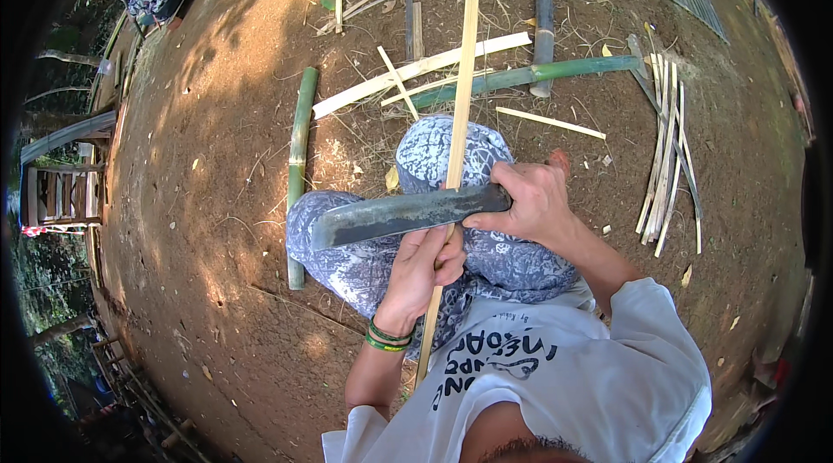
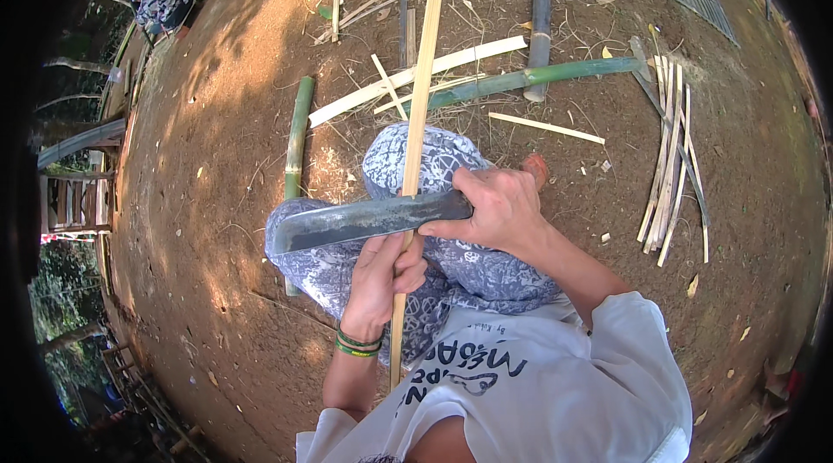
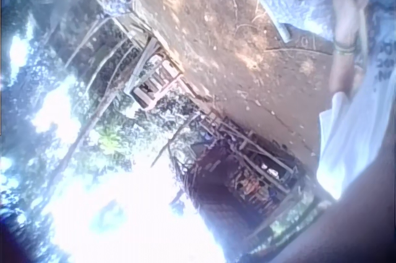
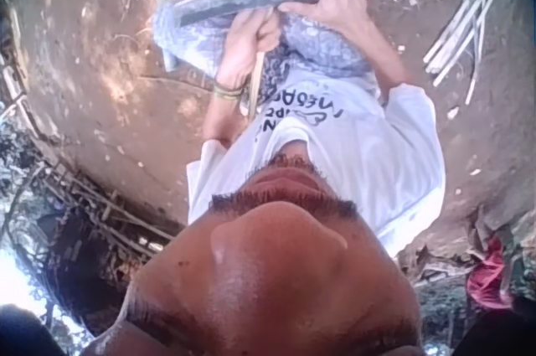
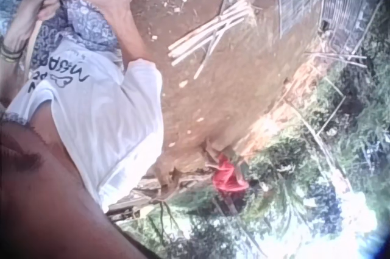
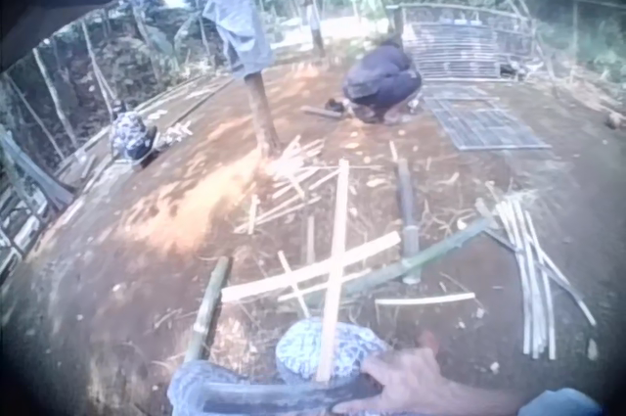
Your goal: The person sits on the ground and uses a machete to split long bamboo strips into thinner slats. They hold the bamboo against a support structure and repeatedly strike it with the machete to separate the material.
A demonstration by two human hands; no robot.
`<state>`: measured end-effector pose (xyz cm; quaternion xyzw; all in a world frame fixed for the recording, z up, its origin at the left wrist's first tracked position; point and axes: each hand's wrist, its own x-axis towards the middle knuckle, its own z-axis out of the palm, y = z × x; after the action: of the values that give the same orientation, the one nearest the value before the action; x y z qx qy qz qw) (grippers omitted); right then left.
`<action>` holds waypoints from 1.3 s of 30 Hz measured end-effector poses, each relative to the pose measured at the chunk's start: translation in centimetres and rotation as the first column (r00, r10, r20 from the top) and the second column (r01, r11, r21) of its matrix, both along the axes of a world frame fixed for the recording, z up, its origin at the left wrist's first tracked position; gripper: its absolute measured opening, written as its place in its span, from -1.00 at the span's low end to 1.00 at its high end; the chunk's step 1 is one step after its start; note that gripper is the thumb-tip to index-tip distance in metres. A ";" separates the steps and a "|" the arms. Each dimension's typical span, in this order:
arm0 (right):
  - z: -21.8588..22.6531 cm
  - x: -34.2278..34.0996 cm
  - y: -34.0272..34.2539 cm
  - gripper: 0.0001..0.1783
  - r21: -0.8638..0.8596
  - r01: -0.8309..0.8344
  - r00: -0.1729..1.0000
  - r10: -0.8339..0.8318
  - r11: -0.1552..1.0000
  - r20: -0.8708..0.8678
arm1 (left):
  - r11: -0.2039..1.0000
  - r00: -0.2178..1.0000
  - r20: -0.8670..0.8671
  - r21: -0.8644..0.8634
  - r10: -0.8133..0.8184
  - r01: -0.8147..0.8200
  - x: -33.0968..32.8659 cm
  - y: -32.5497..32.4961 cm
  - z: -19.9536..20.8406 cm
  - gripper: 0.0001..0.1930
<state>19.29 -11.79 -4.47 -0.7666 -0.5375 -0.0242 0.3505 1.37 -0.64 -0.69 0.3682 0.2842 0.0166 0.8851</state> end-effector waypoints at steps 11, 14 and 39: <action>0.1 0.9 -0.1 -0.26 -0.090 0.087 0.995 -0.091 0.992 -0.040 | 0.997 0.999 -0.046 -0.066 0.029 -0.032 -3.6 -0.9 0.2 -0.47; 1.5 0.5 -0.2 -0.25 -0.170 -0.022 1.000 0.025 0.985 0.013 | 0.991 1.000 -0.010 -0.133 0.006 -0.007 -2.3 -0.1 -0.1 -0.48; 0.7 11.7 -1.5 -0.29 -0.085 0.412 0.825 -0.411 0.907 -0.388 | 0.910 1.000 -0.024 0.415 -0.006 0.016 -7.6 -1.5 2.5 -0.49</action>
<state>31.02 -13.28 -3.73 -0.8525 -0.2774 0.0563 0.4395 -6.26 -2.12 1.83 0.5494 0.2822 0.0675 0.7835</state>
